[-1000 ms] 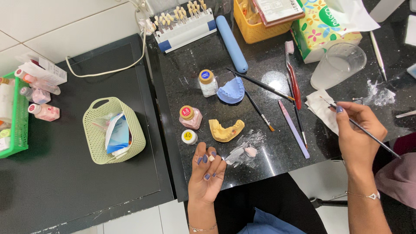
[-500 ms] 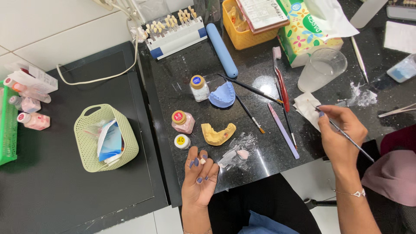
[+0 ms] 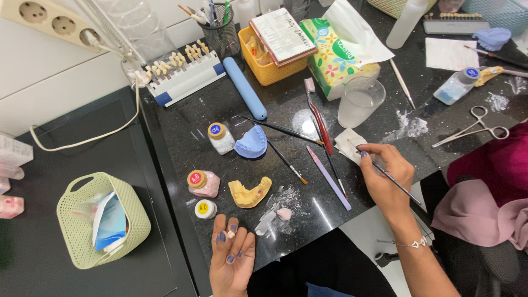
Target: The person holds a small dental prosthesis in one hand and uses a fine brush to apply and shape pink ceramic powder on it, dipping the brush in liquid and wiping it on a tissue between strokes. They then work on a second prosthesis set into a blue plaster dental model on the bench, adding material with the brush.
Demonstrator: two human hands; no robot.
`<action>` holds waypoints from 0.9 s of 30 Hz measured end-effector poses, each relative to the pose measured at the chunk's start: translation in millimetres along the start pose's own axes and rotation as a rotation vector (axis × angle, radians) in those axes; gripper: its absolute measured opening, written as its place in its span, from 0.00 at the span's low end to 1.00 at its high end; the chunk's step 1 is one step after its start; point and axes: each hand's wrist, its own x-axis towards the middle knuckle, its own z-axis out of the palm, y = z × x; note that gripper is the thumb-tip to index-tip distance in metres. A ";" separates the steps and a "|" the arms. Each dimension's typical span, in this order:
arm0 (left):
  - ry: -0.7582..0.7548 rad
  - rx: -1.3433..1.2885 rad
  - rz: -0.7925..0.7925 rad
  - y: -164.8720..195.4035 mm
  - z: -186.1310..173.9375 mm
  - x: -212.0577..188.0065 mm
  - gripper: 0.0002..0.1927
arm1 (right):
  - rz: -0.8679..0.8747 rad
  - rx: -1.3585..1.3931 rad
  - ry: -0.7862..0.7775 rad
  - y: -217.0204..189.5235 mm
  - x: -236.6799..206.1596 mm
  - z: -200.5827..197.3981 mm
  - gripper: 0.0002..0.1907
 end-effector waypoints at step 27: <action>0.003 0.055 0.000 5.8 -12.2 3.0 0.15 | 0.039 0.053 -0.036 -7.3 3.5 -0.2 0.10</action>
